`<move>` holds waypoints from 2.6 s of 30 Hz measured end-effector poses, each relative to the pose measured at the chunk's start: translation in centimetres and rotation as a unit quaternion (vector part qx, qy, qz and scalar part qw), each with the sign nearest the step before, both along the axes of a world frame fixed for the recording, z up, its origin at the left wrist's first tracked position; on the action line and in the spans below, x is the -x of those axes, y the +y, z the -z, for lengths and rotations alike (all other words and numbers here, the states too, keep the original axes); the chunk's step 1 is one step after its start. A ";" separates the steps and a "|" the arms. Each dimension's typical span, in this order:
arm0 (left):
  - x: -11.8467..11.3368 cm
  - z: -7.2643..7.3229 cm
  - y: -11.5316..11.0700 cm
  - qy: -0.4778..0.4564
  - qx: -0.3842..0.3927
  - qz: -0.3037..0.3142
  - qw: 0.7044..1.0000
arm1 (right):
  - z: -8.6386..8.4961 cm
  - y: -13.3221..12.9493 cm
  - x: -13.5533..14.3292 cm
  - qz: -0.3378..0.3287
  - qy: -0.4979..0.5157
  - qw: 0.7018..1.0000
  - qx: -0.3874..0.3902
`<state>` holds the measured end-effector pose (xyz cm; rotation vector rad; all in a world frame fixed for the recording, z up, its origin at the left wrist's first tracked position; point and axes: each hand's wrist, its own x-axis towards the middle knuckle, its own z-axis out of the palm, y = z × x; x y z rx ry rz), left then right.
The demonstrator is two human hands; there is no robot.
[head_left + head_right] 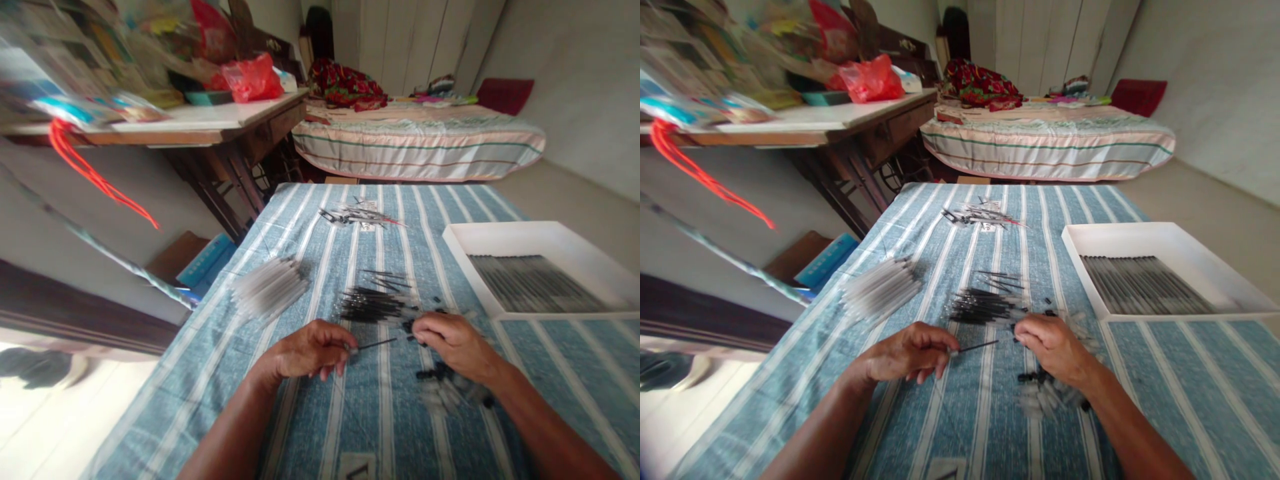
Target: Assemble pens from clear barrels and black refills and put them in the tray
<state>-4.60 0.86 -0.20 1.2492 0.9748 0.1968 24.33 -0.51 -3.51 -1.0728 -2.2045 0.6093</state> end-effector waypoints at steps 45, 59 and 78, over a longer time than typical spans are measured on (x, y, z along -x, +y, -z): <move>-3.0 0.5 -1.5 -0.207 -0.004 -0.127 0.970 | 0.3 0.9 1.1 0.126 -0.314 0.937 -0.084; -4.5 1.7 -2.1 -0.175 0.020 -0.142 0.974 | -0.7 -2.1 5.2 0.025 -0.001 0.985 -0.172; -5.0 1.6 -2.0 -0.197 0.022 -0.199 0.960 | -0.2 -2.3 6.0 -0.017 0.114 0.990 -0.078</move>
